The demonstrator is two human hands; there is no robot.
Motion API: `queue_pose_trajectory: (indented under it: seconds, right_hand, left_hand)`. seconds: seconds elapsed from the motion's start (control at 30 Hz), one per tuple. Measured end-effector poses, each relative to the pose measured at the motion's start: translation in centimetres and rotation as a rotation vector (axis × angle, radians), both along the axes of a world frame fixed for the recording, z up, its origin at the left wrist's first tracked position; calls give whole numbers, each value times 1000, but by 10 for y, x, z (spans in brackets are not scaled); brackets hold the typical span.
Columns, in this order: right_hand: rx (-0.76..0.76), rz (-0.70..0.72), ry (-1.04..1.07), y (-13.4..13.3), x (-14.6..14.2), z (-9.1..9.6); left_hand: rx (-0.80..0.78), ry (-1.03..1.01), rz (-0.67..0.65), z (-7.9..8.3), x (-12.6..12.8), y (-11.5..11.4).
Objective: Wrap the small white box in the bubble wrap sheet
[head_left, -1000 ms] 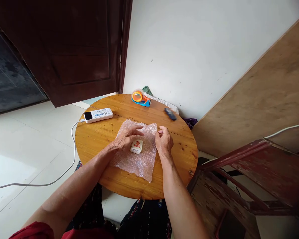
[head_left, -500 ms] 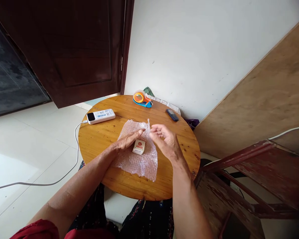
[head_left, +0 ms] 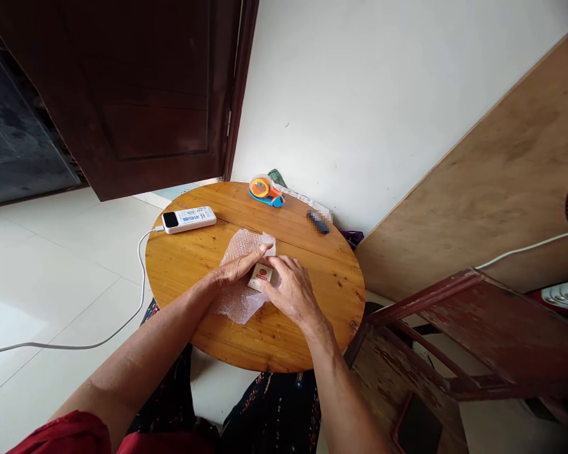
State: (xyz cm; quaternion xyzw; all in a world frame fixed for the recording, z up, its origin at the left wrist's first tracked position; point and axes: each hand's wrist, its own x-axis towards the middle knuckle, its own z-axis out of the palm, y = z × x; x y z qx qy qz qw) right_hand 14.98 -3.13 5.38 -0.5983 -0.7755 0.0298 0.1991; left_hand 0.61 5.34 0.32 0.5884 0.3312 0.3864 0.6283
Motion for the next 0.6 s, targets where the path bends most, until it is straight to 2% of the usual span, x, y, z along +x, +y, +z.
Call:
queue_pose_trajectory:
  seconds: [0.13,0.23,0.33,0.47,0.53,0.6]
  right_hand:
    - [-5,-50,-192,7,-11,-2]
    - [26,-85,-176,10,-12,-13]
    - [43,-83,-17,6,-6,-17]
    - [87,-78,420,-6,13,-3]
    - [102,-160,556,-12,29,8]
    - [104,-290,563,-17,49,15]
  left_hand:
    - [-149,-84,-140,1,0,1]
    - [-213,-105,-180,-2,1,2]
    - [-211,-88,-189,-5,2,4]
    - [-159,-44,-165,-6,4,3]
    - [-146,-14,-230,-4,3,2]
    - [-123,20,-281,0,-1,0]
